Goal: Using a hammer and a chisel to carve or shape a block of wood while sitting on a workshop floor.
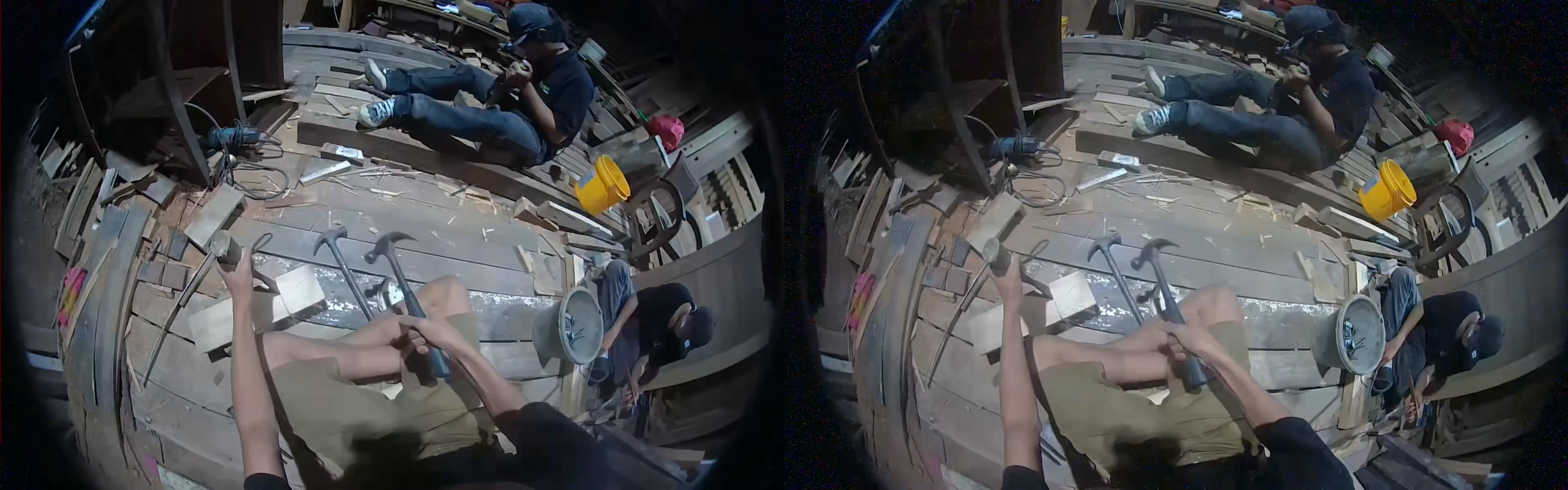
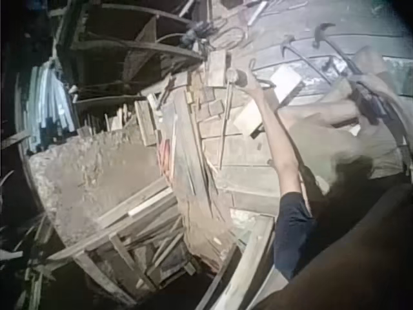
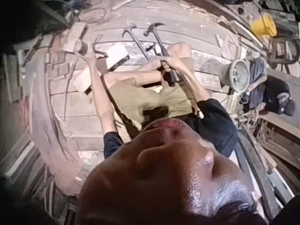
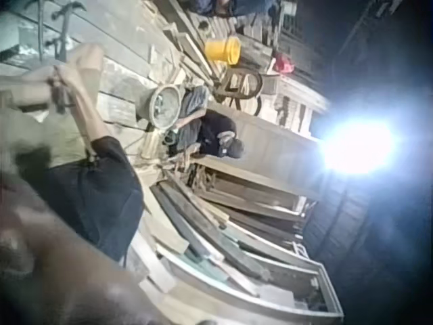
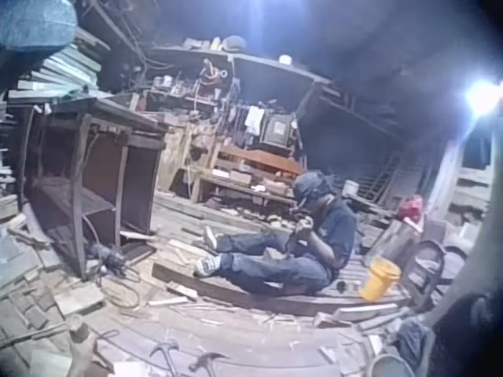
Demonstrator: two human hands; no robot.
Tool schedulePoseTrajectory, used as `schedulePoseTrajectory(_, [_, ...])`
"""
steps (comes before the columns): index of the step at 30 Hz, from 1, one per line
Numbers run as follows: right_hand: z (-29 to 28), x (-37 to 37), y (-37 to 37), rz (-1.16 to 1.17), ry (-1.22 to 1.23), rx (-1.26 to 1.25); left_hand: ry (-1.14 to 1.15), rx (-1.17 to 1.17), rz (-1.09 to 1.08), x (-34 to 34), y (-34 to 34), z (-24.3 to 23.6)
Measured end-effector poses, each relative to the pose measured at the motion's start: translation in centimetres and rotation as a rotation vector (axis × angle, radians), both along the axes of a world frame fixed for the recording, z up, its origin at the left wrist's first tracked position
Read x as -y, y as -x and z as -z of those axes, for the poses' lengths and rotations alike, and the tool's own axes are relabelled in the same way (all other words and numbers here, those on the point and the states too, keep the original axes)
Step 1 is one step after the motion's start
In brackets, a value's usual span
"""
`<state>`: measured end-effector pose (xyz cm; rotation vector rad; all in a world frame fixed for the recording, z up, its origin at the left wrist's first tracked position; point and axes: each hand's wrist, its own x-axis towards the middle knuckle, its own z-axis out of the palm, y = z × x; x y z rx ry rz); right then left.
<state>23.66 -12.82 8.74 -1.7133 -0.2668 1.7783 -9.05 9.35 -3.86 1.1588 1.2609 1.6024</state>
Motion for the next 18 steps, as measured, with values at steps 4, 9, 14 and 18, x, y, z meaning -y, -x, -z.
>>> schedulePoseTrajectory(4, [5.3, 2.7, -2.5, -0.113, -0.029, 0.167, -0.038, 0.016, -0.038, 0.0, -0.8, -0.4])
schedulePoseTrajectory(9, [7.7, 4.6, -2.7, -0.001, -0.007, 0.046, -0.065, 0.025, -0.070, -0.3, -1.2, -1.3])
schedulePoseTrajectory(14, [8.1, 4.2, -2.3, -0.023, 0.002, 0.110, -0.021, -0.149, 0.004, 0.4, -0.2, -1.5])
schedulePoseTrajectory(18, [8.6, 4.2, -2.2, -0.002, 0.015, 0.136, 0.043, -0.146, -0.058, 0.7, 0.1, -1.5])
